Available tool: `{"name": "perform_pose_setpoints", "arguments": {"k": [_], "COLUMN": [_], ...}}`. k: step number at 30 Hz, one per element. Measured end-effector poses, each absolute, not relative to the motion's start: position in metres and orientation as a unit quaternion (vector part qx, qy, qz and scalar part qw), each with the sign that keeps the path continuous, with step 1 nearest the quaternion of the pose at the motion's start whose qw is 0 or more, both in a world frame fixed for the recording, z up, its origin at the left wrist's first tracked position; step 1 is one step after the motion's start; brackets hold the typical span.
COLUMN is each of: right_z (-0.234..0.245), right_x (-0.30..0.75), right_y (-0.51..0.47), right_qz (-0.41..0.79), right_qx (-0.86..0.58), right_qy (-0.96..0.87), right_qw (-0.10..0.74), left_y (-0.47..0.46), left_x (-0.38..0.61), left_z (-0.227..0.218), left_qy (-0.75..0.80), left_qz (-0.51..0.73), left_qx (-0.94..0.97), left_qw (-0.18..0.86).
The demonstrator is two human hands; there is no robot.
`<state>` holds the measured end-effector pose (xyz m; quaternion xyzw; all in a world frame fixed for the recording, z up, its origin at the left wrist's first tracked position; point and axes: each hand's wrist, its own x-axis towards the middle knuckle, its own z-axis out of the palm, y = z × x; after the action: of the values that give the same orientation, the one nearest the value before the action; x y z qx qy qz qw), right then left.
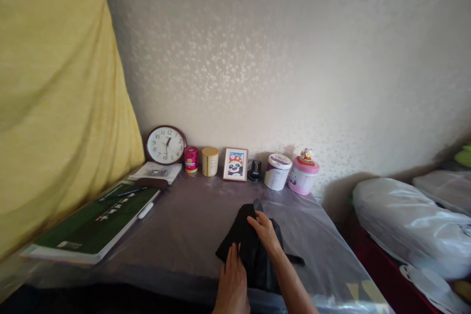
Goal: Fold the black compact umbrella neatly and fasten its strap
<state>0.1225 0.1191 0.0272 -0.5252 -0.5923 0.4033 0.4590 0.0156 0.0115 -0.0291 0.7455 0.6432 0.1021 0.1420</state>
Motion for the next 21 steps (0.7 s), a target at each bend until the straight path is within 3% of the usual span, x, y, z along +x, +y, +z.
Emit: {"name": "perform_pose_setpoints", "arguments": {"k": [4,12,18,21], "right_z": [0.015,0.019,0.029,0.033], "right_x": [0.113,0.105,0.098,0.097], "right_y": [0.13,0.133,0.125,0.119], "right_qz": [0.407,0.266,0.264,0.297], "right_qx": [-0.543,-0.625,-0.559,-0.494], "right_qy": [-0.605,-0.683,-0.746,-0.784], "right_qw": [0.417,0.268,0.246,0.23], "left_y": [0.012,0.01,0.002,0.004], "left_x": [0.014,-0.003,-0.015,-0.006], "left_z": [-0.028,-0.034,-0.017,-0.002], "left_qy": [0.641,0.631,0.616,0.574], "left_qz": [0.097,0.133,0.236,0.258], "left_qx": [0.746,0.749,0.749,0.774], "left_qw": [0.152,0.153,0.063,0.071]}}
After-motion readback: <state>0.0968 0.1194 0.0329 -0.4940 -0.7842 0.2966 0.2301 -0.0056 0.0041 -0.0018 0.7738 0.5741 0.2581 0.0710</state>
